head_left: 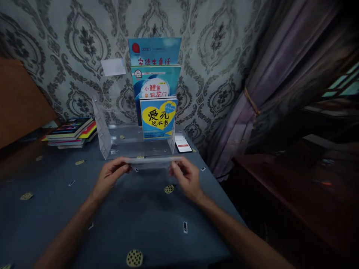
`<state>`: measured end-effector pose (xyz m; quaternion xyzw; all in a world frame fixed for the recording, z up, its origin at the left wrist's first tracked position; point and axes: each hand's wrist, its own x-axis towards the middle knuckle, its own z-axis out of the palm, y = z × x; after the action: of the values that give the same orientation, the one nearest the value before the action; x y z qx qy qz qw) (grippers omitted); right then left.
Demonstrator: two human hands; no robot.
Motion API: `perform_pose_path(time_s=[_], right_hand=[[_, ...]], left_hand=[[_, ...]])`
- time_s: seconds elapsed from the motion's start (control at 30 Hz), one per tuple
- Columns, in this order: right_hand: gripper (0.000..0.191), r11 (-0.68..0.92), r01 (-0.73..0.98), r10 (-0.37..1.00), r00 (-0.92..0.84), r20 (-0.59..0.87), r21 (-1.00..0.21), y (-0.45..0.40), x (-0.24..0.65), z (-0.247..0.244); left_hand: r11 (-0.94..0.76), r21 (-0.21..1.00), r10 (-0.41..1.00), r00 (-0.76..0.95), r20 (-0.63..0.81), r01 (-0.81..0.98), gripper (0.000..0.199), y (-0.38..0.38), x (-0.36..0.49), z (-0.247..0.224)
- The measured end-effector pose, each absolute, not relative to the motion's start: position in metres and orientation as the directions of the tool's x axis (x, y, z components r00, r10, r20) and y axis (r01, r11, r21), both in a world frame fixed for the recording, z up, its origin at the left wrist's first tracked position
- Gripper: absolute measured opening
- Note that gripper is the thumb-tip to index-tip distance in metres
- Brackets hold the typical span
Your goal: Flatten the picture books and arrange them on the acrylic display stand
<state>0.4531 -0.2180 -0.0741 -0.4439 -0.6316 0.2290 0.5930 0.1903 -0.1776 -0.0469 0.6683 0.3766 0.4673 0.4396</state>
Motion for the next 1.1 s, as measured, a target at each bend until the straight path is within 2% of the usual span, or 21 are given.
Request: perform_pose_path(time_s=[0.17,0.3,0.57,0.77,0.93,1.1], right_hand=[[0.03,0.592,0.51,0.779,-0.164,0.605,-0.624,-0.217,0.453,-0.095],[0.03,0.599,0.555,0.782,-0.252,0.57,-0.576,-0.211,0.452,-0.108],[0.033,0.552,0.579,0.814,-0.216,0.539,-0.6,-0.202,0.456,-0.117],[0.03,0.607,0.518,0.769,-0.191,0.61,-0.603,-0.196,0.456,-0.125],[0.034,0.598,0.496,0.772,-0.143,0.619,-0.63,-0.188,0.463,-0.131],[0.03,0.573,0.55,0.755,-0.066,0.653,-0.607,-0.169,0.472,-0.134]], left_hand=[[-0.28,0.951,0.914,0.34,0.222,0.13,0.034,-0.172,0.181,-0.077],[-0.254,0.95,0.922,0.342,0.181,0.182,0.047,-0.17,0.181,-0.084],[-0.317,0.921,0.921,0.306,0.242,0.225,0.049,-0.165,0.185,-0.087],[-0.287,0.938,0.931,0.289,0.225,0.196,0.046,-0.143,0.19,-0.104],[-0.392,0.899,0.905,0.255,0.339,0.197,0.037,-0.128,0.199,-0.118],[-0.503,0.785,0.865,0.212,0.455,0.363,0.034,-0.117,0.213,-0.123]])
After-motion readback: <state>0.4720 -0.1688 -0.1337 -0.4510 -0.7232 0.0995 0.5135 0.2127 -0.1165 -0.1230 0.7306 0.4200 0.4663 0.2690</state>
